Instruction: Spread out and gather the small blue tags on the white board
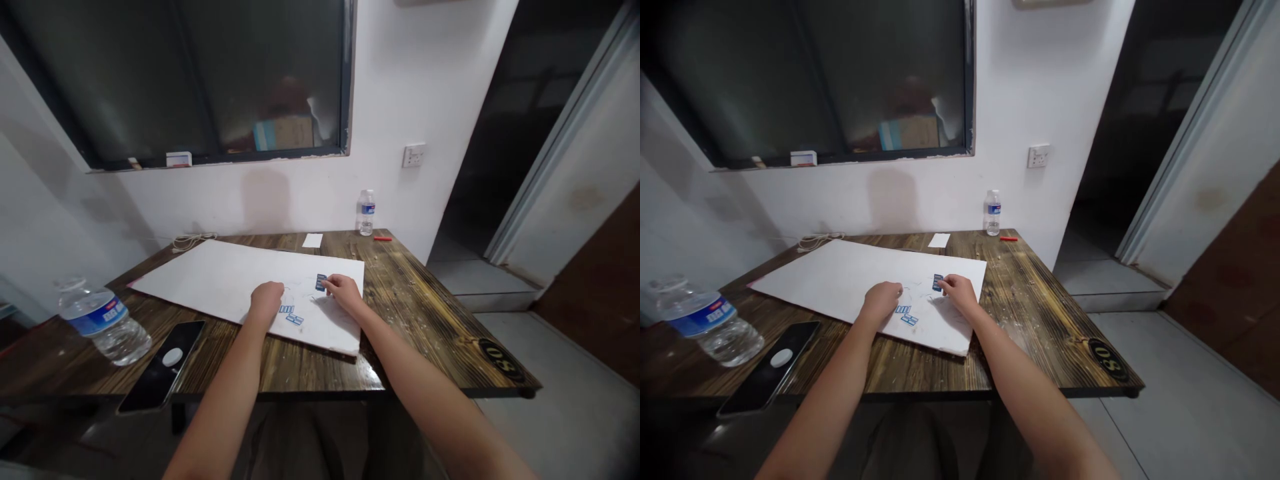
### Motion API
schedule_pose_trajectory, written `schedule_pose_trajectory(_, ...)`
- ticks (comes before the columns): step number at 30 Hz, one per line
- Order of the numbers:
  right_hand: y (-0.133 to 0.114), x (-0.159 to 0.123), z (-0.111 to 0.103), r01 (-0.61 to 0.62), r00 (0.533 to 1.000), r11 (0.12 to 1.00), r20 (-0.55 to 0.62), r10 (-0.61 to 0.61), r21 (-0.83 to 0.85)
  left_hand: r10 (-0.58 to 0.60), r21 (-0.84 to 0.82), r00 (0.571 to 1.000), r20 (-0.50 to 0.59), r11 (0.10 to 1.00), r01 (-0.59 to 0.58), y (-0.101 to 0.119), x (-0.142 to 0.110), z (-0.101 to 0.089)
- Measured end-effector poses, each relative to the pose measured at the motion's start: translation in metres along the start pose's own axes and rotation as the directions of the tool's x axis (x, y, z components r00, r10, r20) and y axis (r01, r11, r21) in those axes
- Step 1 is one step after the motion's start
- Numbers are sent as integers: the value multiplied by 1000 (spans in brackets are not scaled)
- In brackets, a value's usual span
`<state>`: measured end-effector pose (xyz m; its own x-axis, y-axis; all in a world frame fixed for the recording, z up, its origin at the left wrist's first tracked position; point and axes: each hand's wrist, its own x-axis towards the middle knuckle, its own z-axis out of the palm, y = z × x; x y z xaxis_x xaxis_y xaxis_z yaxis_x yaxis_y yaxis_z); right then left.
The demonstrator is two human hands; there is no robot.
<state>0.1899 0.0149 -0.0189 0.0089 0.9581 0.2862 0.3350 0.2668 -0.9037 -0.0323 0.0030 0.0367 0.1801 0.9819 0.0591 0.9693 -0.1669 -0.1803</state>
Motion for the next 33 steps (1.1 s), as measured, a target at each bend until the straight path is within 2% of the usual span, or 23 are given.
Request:
schedule_pose_trajectory(3,1,0,0,5,1000,1000,-3,-5,-7,-67,-69,996,-53,996,63,0,3,4)
schedule_pose_trajectory(7,1,1,0,-8,1000,1000,-7,8,15,-231,-203,965,-124,958,203,3,7,6)
schedule_pose_trajectory(10,-1,0,-1,-7,1000,1000,-9,7,11,-274,-268,948,-163,937,225,7,5,4)
schedule_pose_trajectory(13,-4,-1,-1,-7,1000,1000,-7,7,11,-228,-373,936,-267,920,117,12,5,4)
schedule_pose_trajectory(15,-5,-2,-1,-9,1000,1000,-5,10,16,-184,-509,922,-340,861,-16,14,7,5)
schedule_pose_trajectory(18,-6,-2,-1,-8,1000,1000,0,8,30,-108,-684,897,-429,688,-245,21,12,10)
schedule_pose_trajectory(22,-4,0,0,-13,1000,997,24,11,81,-1,-753,848,-531,458,-471,32,14,15)
schedule_pose_trajectory(25,-3,1,1,-20,999,992,49,14,124,69,-800,841,-537,272,-534,38,13,18)
schedule_pose_trajectory(28,-3,2,2,-12,998,987,70,1,161,121,-843,851,-511,123,-523,41,13,20)
schedule_pose_trajectory(30,-2,1,3,1,996,984,85,-17,176,119,-841,847,-519,106,-530,42,15,22)
schedule_pose_trajectory(33,-1,2,4,25,993,982,112,-46,185,90,-788,807,-584,174,-590,44,19,25)
